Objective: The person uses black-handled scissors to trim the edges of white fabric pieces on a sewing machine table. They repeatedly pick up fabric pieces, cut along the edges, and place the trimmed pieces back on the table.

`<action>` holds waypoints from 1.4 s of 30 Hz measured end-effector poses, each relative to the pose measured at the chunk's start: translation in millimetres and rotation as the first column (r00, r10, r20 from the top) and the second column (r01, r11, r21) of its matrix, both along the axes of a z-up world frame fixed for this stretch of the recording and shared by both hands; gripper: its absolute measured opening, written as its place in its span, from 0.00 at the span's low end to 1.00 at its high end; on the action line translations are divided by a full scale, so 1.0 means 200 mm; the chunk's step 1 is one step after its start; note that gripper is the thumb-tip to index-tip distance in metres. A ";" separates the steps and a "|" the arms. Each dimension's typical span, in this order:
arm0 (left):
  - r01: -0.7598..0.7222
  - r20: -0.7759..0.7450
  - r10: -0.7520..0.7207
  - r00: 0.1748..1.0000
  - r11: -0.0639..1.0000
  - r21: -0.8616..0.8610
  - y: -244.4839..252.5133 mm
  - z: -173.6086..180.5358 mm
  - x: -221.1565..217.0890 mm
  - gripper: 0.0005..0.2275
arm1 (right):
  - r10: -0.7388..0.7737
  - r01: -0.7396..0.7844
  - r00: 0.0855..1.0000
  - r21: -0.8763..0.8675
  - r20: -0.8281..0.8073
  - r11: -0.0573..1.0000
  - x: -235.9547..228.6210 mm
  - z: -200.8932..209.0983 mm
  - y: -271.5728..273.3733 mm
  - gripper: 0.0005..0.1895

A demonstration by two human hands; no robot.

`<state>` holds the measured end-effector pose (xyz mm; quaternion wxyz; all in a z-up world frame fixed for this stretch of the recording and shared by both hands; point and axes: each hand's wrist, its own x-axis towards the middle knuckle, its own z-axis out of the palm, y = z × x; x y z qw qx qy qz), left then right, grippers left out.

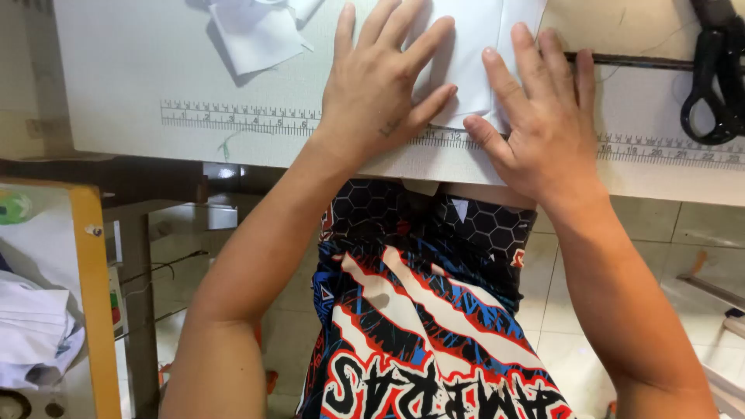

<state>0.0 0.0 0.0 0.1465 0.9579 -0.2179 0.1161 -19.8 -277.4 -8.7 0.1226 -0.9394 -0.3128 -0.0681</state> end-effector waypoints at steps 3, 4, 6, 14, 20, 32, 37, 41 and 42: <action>0.004 -0.033 -0.003 0.999 0.999 0.041 0.00 0.01 -0.02 0.29 | -0.004 0.006 0.998 -0.026 0.060 1.000 -0.01 0.00 0.00 0.38; 0.006 -0.030 -0.004 1.000 0.999 0.041 0.00 0.01 -0.01 0.29 | -0.006 0.007 0.998 -0.025 0.063 1.000 0.00 0.00 0.01 0.38; 0.003 0.010 -0.003 1.000 1.000 -0.006 0.00 0.00 -0.01 0.29 | -0.010 0.010 0.999 -0.009 0.046 1.000 -0.01 0.00 0.01 0.37; -0.002 0.006 0.002 1.000 1.000 0.026 0.00 -0.01 -0.01 0.28 | -0.031 0.031 0.997 -0.005 0.066 1.000 -0.01 -0.01 0.01 0.36; -0.005 -0.004 0.005 1.000 1.000 0.023 0.00 0.00 -0.01 0.28 | -0.033 0.033 0.998 0.001 0.045 0.999 -0.02 0.01 0.02 0.36; -0.015 -0.001 0.015 1.000 0.999 0.034 0.00 0.00 -0.01 0.29 | -0.024 0.023 0.999 0.008 0.033 1.000 -0.01 -0.01 0.01 0.36; -0.020 -0.009 0.020 1.000 1.000 0.023 0.00 0.01 -0.01 0.29 | -0.030 0.030 0.999 0.001 0.025 1.000 -0.01 0.01 0.01 0.36; -0.039 -0.041 0.041 0.998 0.998 0.049 -0.01 0.02 0.01 0.30 | -0.027 0.026 1.000 0.017 0.016 1.000 0.00 0.00 0.01 0.36; -0.048 -0.061 0.051 0.997 0.997 0.055 -0.01 0.02 0.02 0.31 | -0.025 0.025 1.000 0.023 0.003 0.999 0.00 0.00 0.00 0.37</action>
